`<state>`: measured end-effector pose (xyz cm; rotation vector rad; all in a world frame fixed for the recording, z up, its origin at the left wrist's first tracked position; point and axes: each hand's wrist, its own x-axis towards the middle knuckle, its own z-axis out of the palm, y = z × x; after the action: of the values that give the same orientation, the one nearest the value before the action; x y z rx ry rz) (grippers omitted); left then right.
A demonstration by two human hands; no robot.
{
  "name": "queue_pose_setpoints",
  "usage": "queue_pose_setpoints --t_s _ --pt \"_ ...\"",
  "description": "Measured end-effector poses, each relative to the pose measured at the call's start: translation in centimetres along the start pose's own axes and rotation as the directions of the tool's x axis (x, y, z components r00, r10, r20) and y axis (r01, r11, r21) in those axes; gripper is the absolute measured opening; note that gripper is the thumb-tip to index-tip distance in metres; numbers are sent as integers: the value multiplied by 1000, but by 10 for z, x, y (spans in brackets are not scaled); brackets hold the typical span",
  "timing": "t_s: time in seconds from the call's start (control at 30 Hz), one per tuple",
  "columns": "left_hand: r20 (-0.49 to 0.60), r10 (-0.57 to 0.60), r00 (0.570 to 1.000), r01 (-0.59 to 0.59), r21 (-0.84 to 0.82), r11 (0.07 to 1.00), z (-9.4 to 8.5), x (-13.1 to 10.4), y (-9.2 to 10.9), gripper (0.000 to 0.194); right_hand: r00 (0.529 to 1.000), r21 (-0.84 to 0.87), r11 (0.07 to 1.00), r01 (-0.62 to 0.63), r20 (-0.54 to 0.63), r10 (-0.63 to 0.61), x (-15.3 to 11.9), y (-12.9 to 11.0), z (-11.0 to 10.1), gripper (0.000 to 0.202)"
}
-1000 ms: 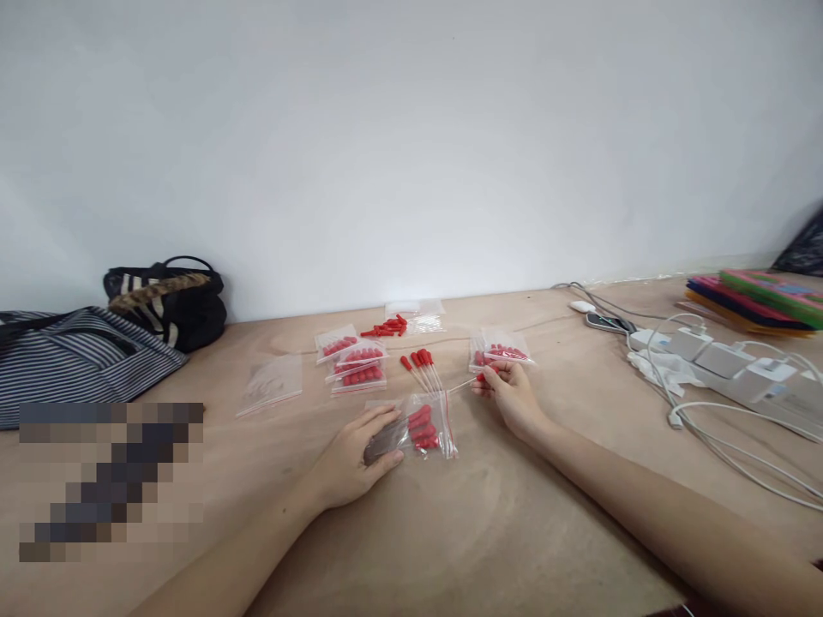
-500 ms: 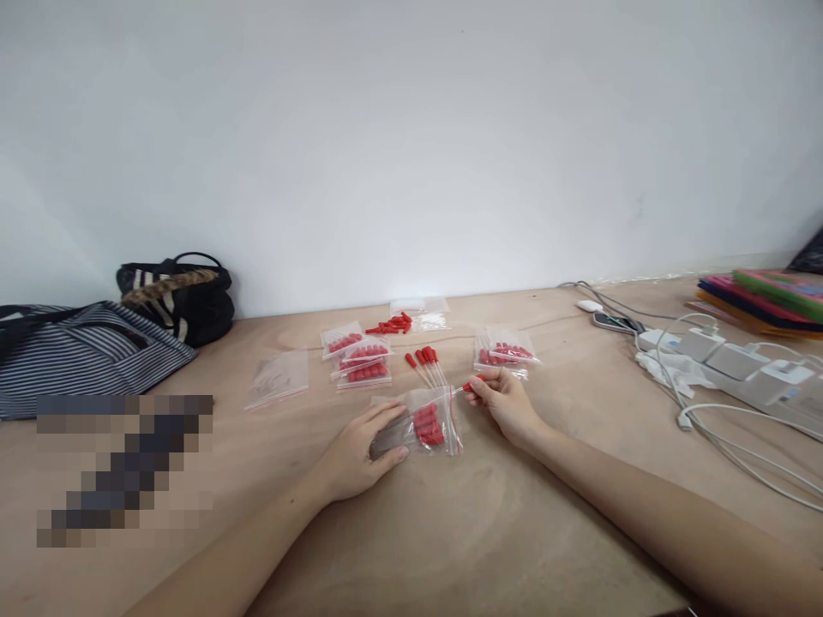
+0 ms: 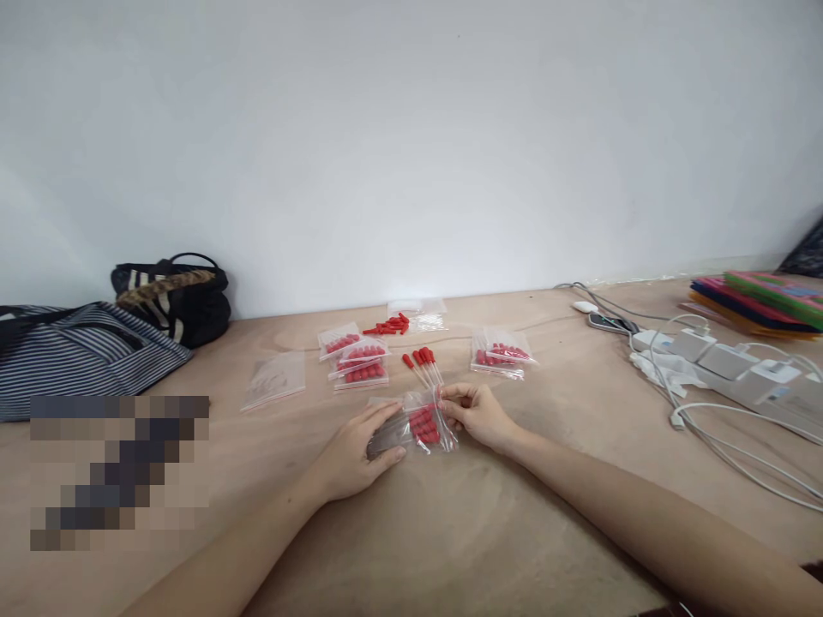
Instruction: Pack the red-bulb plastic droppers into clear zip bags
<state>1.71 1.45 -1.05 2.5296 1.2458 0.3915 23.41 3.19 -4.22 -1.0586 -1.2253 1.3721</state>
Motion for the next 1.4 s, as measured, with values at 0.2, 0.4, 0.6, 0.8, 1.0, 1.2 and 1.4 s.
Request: queue_pose_setpoints --t_s 0.2,0.4,0.6,0.8,1.0,1.2,1.4 --pt "0 -12 1000 12 -12 1000 0 0 0 54 983 -143 989 36 184 -9 8 -1 -15 33" --pt "-27 -32 999 31 -39 999 1 -1 -1 60 979 -266 949 170 156 -132 8 -1 -18 27" --pt "-18 -61 998 60 -43 997 0 -3 1 64 978 -384 899 208 86 -190 8 -1 -8 21" --pt "-30 -38 999 36 -50 998 1 -1 -2 62 981 -343 938 56 191 11 8 -8 -4 22" --pt "-26 18 1000 -19 -76 997 2 -2 -3 62 991 -287 951 118 97 -94 -1 -5 -5 24" --pt "-45 45 998 -49 -75 996 3 -3 -6 61 986 -191 977 98 -116 -122 0 2 3 36" --pt "-49 66 997 -68 -36 997 3 -2 -8 54 995 -333 938 102 39 -94 5 -1 -1 33"
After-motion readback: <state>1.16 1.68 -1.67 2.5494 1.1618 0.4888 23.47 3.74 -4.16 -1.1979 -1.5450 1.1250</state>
